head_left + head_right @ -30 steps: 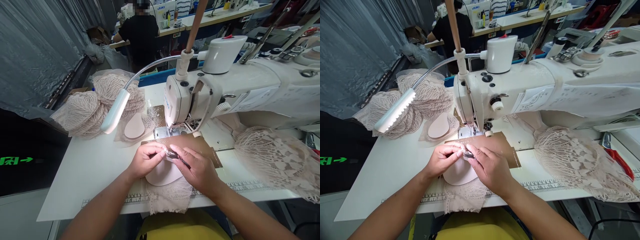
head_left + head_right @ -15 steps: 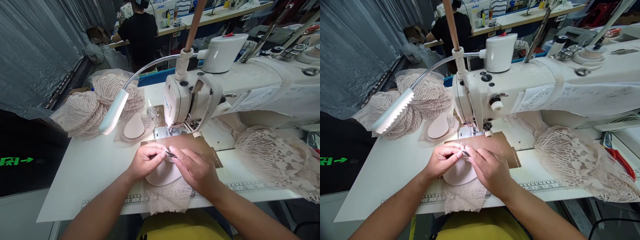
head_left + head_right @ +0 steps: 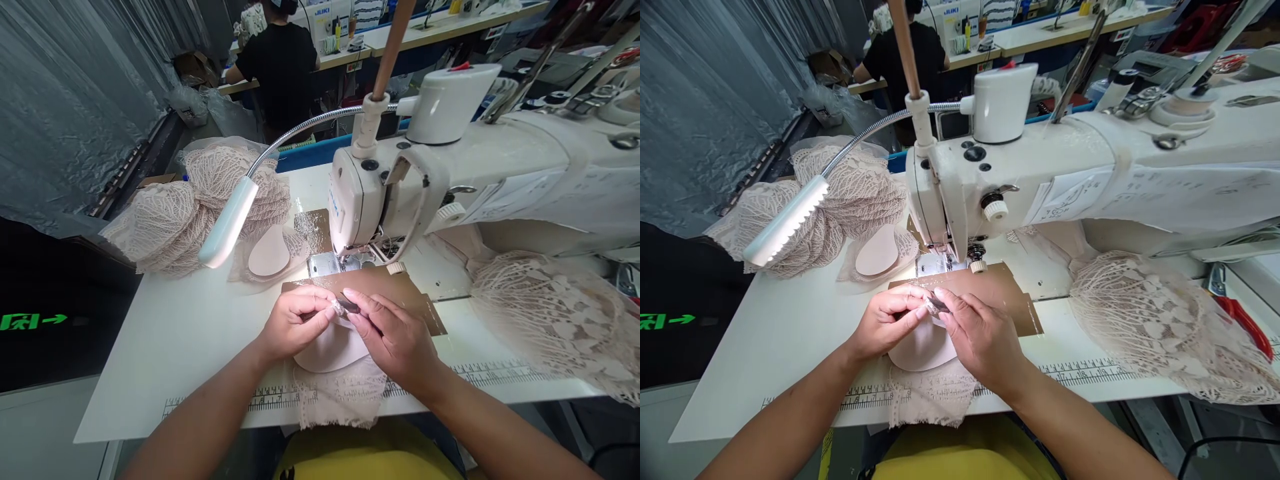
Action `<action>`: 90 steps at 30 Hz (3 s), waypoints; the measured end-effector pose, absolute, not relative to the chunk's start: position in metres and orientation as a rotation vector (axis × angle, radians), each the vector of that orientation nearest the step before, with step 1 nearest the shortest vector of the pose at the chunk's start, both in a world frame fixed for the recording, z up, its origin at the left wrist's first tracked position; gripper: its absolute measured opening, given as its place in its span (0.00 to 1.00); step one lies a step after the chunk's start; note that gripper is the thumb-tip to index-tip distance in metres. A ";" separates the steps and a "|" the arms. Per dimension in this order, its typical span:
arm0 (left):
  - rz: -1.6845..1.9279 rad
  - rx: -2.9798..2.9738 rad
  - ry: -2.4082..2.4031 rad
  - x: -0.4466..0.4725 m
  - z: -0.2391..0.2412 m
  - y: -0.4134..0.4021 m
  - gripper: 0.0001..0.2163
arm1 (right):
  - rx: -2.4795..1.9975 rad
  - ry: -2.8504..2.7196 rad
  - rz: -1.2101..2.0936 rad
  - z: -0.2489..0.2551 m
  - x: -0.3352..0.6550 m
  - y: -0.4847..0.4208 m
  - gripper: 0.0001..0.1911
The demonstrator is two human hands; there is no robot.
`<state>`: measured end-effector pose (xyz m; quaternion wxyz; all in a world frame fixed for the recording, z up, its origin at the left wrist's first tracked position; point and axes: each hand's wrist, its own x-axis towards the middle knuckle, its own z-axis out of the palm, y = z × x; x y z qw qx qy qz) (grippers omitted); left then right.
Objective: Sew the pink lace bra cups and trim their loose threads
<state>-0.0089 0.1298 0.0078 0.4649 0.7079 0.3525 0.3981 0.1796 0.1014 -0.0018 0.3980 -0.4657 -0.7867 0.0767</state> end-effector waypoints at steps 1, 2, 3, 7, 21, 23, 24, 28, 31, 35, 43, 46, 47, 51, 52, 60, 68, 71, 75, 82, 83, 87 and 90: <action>0.976 1.745 0.872 -0.009 0.008 0.130 0.09 | -1.211 -1.967 0.295 0.000 0.180 0.101 0.16; 0.973 1.753 0.874 -0.009 0.008 0.130 0.09 | -1.249 -1.945 0.409 0.001 0.180 0.101 0.17; 0.969 1.764 0.870 -0.008 0.009 0.129 0.09 | -1.291 -1.921 0.518 0.003 0.180 0.100 0.17; 0.929 1.817 0.823 -0.007 0.010 0.128 0.09 | -1.374 -1.910 0.755 0.009 0.178 0.102 0.10; 0.886 1.746 0.792 -0.008 0.008 0.129 0.08 | -1.346 -2.036 0.457 0.003 0.175 0.103 0.05; 0.900 1.713 0.797 -0.008 0.007 0.129 0.08 | -1.341 -2.001 0.502 0.004 0.177 0.103 0.04; 0.917 1.698 0.801 -0.009 0.007 0.129 0.07 | -1.326 -1.982 0.543 0.004 0.178 0.103 0.05; 0.984 1.661 0.833 -0.010 0.006 0.130 0.07 | -1.189 -1.971 0.580 0.002 0.183 0.102 0.14; 1.010 1.662 0.869 -0.010 0.008 0.130 0.07 | -1.138 -1.999 0.353 -0.002 0.183 0.103 0.15; 1.034 1.655 0.893 -0.010 0.010 0.131 0.08 | -1.133 -2.047 0.084 -0.006 0.182 0.103 0.18; 1.041 1.671 0.883 -0.011 0.007 0.131 0.08 | -1.110 -2.075 -0.033 -0.007 0.183 0.103 0.18; 1.037 1.673 0.887 -0.011 0.007 0.131 0.08 | -1.103 -2.077 -0.047 -0.007 0.183 0.104 0.19; 1.035 1.675 0.886 -0.011 0.007 0.131 0.08 | -1.104 -2.077 -0.052 -0.007 0.182 0.103 0.19; 1.033 1.692 0.859 -0.010 0.008 0.131 0.08 | -1.115 -2.071 -0.068 -0.006 0.181 0.103 0.18; 1.030 1.699 0.853 -0.010 0.008 0.131 0.08 | -1.112 -2.071 -0.068 -0.006 0.181 0.103 0.18; 1.008 1.761 0.843 -0.010 0.007 0.130 0.09 | -1.087 -2.093 -0.082 -0.005 0.179 0.102 0.19; 0.995 1.794 0.812 -0.007 0.010 0.129 0.08 | -1.116 -2.070 0.062 -0.007 0.180 0.103 0.18; 0.992 1.800 0.799 -0.007 0.010 0.129 0.07 | -1.258 -1.939 0.448 0.001 0.181 0.104 0.17; 0.931 1.836 0.800 -0.007 0.009 0.127 0.07 | -1.363 -1.886 0.854 0.011 0.179 0.104 0.12; 0.916 1.856 0.833 -0.008 0.007 0.128 0.08 | -1.333 -1.947 0.665 0.003 0.176 0.104 0.11; 0.919 1.853 0.831 -0.008 0.007 0.128 0.08 | -1.327 -1.959 0.607 0.002 0.177 0.104 0.10; 0.924 1.785 0.802 -0.007 0.008 0.129 0.08 | -1.333 -1.967 0.441 0.000 0.178 0.104 0.06; 0.907 1.720 0.751 -0.007 0.010 0.129 0.08 | -1.345 -1.959 0.438 0.001 0.177 0.104 0.06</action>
